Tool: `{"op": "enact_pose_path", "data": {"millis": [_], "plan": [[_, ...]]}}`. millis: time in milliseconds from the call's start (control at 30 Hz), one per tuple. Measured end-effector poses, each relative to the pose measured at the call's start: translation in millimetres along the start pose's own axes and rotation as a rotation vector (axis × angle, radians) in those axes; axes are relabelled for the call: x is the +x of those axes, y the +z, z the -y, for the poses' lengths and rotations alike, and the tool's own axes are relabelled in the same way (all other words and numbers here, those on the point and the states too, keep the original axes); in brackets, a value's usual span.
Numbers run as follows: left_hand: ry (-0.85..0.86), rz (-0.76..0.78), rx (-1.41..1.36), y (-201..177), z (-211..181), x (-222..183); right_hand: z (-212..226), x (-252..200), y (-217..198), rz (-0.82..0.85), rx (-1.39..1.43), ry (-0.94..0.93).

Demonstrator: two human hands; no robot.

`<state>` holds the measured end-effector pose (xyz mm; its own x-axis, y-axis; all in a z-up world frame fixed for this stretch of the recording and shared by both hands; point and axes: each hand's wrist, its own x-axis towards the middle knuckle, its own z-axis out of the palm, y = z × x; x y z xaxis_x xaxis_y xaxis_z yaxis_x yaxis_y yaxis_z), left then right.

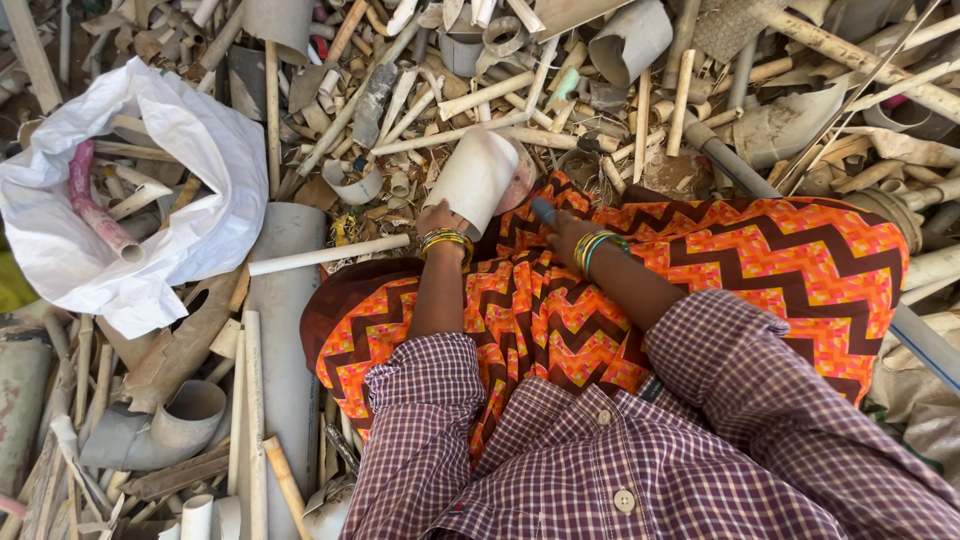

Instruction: The person uses a small metal tool to scrape the edges and surface of several pieces of white PVC pipe, while sitting among a large pile of plastic scrap material.

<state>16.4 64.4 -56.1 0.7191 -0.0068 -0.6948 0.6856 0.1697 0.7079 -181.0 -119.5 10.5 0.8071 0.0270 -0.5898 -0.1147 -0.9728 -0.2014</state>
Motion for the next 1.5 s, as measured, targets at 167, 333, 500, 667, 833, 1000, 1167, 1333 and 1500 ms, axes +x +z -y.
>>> {"op": "enact_pose_path", "data": {"millis": [167,333,500,667,833,1000,1167,1333,1500], "plan": [[0.209,-0.064,0.557,11,-12,-24,-3,4,0,0.031,0.122,-0.002],[0.586,0.12,1.002,20,-7,-32,-6,-10,-17,-0.042,0.678,0.36],[0.456,0.275,0.465,18,15,-16,3,-25,-39,0.095,0.582,0.271],[0.452,0.243,0.471,11,3,-14,6,-27,-41,-0.08,0.629,0.333],[0.348,0.2,0.588,11,3,-17,4,-19,-30,0.015,0.634,0.298],[0.146,0.048,0.45,3,9,9,7,-20,-34,-0.094,0.441,0.101],[0.105,0.1,0.337,-4,15,18,10,-30,-47,0.058,0.655,0.357],[0.157,0.193,0.407,4,17,13,10,-30,-42,-0.061,0.551,0.217],[0.164,0.161,0.12,2,8,-1,4,-26,-33,-0.03,0.67,0.433]]}}
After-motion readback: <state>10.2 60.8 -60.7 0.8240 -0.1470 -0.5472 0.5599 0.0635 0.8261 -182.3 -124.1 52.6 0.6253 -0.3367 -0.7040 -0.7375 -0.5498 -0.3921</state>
